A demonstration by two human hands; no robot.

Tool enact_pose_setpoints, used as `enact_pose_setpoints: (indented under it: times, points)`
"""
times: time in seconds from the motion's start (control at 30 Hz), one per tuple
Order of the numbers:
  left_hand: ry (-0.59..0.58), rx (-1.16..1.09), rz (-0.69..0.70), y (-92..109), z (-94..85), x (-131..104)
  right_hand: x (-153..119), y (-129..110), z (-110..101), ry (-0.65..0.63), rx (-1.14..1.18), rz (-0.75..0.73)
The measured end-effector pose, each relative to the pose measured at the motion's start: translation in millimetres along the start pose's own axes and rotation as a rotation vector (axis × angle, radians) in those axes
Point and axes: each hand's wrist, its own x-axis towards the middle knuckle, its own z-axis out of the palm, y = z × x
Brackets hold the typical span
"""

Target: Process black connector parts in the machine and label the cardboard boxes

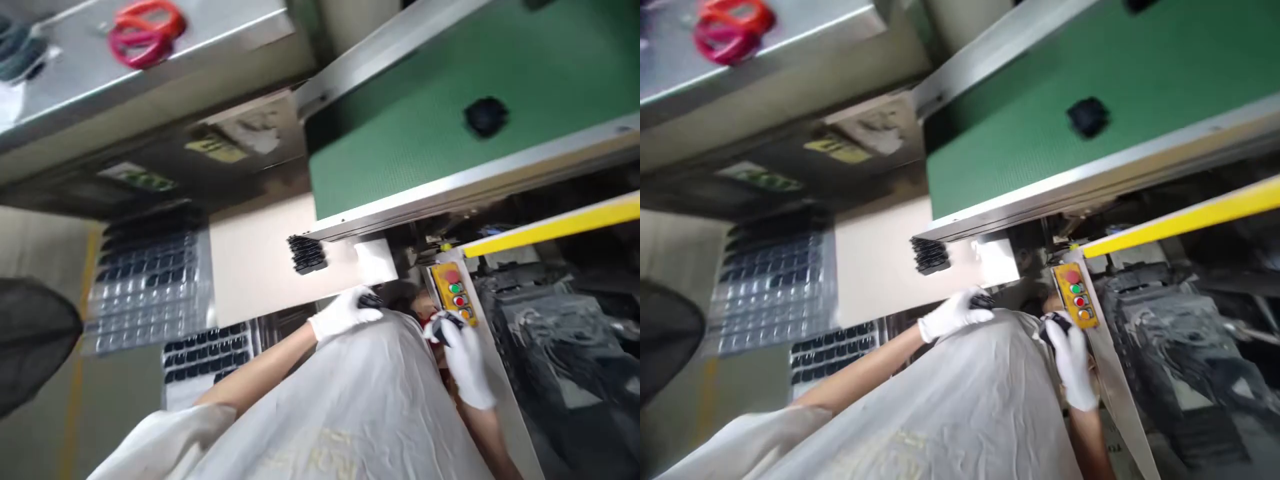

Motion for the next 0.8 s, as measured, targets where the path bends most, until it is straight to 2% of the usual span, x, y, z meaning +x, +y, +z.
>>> enact_pose_setpoints:
  times: [0.07, 0.13, 0.17, 0.23, 0.33, 0.4, 0.47, 0.53, 0.6, 0.63, 0.7, 0.8]
  points:
    - [0.284, -0.052, -0.096, -59, -60.6, -32, 19, 11, 79, -0.188, -0.092, 0.007]
    - [0.476, -0.116, -0.163, -111, -108.1, -57, 41, 7, 152, -0.350, -0.241, -0.098]
    - [0.535, -0.119, -0.183, -134, -128.4, -65, 52, 1, 187, -0.425, -0.333, -0.176]
    - [0.594, -0.070, -0.194, -174, -166.5, -75, 75, -16, 258, -0.565, -0.560, -0.342]
    - [0.626, 0.016, -0.169, -221, -223.3, -77, 104, -37, 368, -0.760, -0.987, -0.566]
    - [0.617, 0.072, -0.130, -245, -259.0, -74, 117, -40, 434, -0.845, -1.177, -0.621]
    - [0.577, 0.221, -0.089, -267, -287.6, -72, 124, -36, 483, -0.900, -1.266, -0.600]
    - [0.531, 0.353, -0.068, -284, -305.3, -73, 126, -32, 508, -0.925, -1.319, -0.561]
    - [0.506, 0.399, -0.063, -291, -310.3, -77, 123, -30, 508, -0.909, -1.349, -0.543]
    - [0.511, 0.412, -0.055, -291, -307.9, -81, 121, -30, 499, -0.882, -1.352, -0.542]
    - [0.584, 0.465, -0.032, -278, -293.8, -88, 115, -32, 465, -0.792, -1.352, -0.544]
    - [0.769, 0.494, 0.024, -240, -253.0, -90, 109, -30, 399, -0.540, -1.335, -0.537]
